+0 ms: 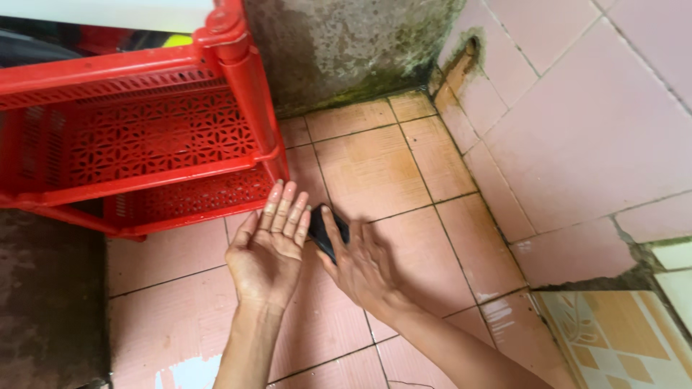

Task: The person scrubs the pink tiled bathroom floor with a black sponge, focusing on corners and edges. They scoop water from a bucket with a green mug and pour it onto the floor to rinse the area. The person moves a red plastic storage rack to clean underneath it before placing it back.

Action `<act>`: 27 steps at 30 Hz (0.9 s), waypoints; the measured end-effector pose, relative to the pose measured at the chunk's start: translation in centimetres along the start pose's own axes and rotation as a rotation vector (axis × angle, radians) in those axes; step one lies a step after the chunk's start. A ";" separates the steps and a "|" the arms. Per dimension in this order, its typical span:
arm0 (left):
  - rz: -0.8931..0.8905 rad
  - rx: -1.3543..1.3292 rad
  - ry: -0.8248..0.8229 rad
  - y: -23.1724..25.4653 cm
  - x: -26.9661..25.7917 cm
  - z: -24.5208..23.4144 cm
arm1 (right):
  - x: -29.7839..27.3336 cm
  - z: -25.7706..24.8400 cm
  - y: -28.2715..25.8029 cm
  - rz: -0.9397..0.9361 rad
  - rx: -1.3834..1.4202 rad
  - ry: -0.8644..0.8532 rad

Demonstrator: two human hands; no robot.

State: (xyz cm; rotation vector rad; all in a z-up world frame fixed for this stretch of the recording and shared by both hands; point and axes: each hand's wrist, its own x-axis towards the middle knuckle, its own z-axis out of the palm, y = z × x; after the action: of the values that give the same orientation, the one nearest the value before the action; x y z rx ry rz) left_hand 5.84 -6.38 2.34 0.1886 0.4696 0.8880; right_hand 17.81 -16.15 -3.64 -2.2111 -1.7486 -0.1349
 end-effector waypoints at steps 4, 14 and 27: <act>0.001 -0.016 -0.008 -0.2 0.2 0.1 | 2.1 1.4 0.9 0.088 0.056 -0.182; -0.053 0.028 -0.064 -2.2 0.0 1.5 | 15.4 7.3 4.3 0.242 0.068 0.093; -0.070 0.020 -0.112 -3.4 1.1 1.7 | 1.8 0.3 4.4 0.101 0.019 -0.079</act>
State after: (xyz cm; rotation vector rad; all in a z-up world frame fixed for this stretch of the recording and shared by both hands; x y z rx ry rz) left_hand 9.60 -7.54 2.30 0.2376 0.3783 0.7998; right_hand 22.45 -15.22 -4.26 -2.3147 -1.6669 -0.0081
